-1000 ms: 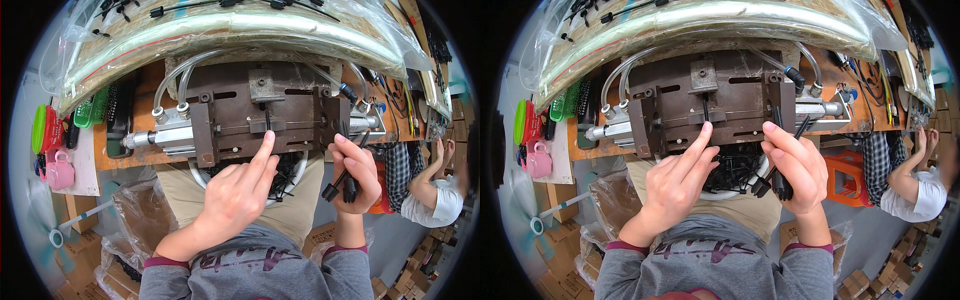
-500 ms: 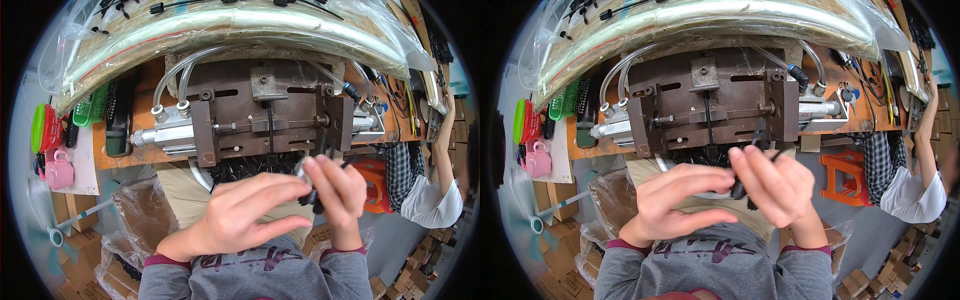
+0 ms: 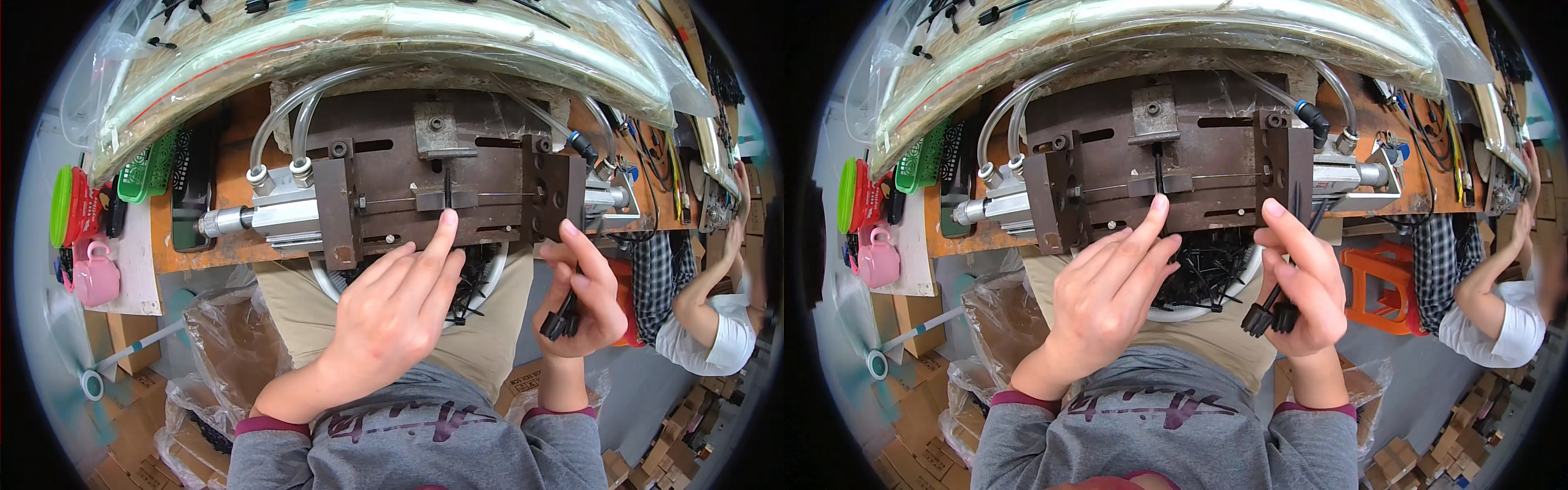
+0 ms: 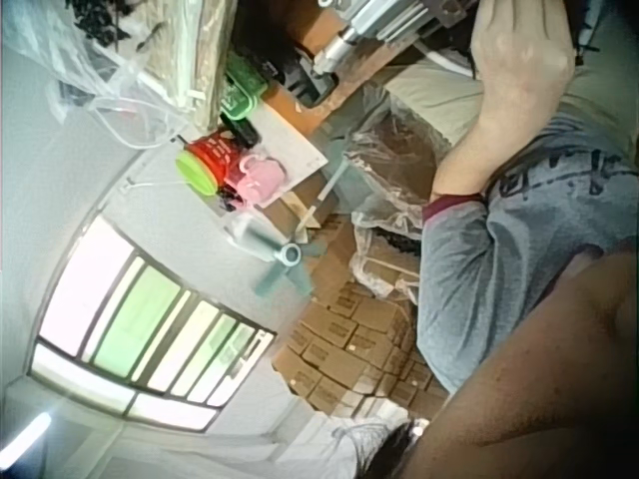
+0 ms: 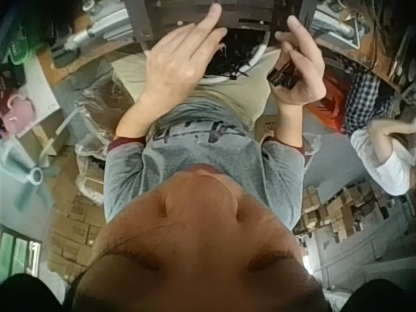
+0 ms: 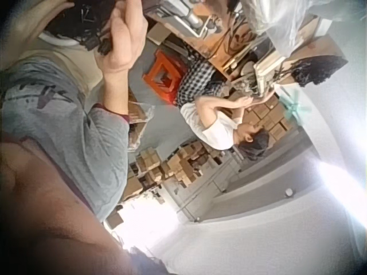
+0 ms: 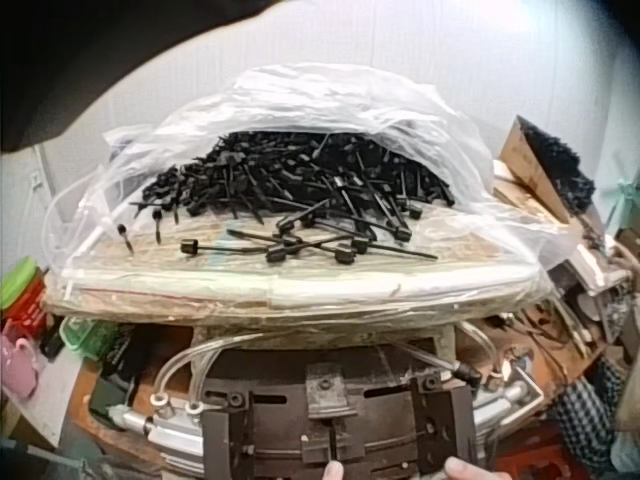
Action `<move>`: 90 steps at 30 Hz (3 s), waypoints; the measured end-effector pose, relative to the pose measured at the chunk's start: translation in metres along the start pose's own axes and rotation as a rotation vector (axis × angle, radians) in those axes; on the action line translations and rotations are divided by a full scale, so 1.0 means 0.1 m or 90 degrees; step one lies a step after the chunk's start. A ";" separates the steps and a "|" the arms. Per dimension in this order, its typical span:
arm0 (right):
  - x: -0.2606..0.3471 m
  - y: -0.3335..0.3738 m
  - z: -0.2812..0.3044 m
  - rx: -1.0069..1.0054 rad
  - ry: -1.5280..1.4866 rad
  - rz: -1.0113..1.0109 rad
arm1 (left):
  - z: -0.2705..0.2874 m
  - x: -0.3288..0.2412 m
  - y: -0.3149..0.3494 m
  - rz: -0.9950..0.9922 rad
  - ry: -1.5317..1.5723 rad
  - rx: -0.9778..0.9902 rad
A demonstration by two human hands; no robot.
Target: Assembling small plastic components onto black cable ties using a mechanical assembly machine.
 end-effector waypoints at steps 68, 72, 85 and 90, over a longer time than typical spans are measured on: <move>-0.01 -0.49 -0.64 0.294 0.133 -0.162 | 1.17 1.12 -0.75 0.159 0.232 -0.148; 0.07 -1.25 -0.44 0.118 0.166 -0.068 | 1.08 0.74 -0.49 0.094 0.209 -0.112; -1.21 -2.47 -1.50 0.487 0.422 -0.180 | 0.34 0.09 -0.07 0.022 0.189 -0.025; -1.16 -2.40 -1.53 0.567 0.412 -0.158 | 0.15 0.07 0.00 0.020 0.093 -0.036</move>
Point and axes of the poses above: each hand's wrist, its own y-axis away from the middle knuckle, its own z-axis out of the back of the hand, x = y × z, the point moved 10 cm from there along -y, towards the middle knuckle, and after that the axes turned 14 degrees about -y, right-handed, at the moved point
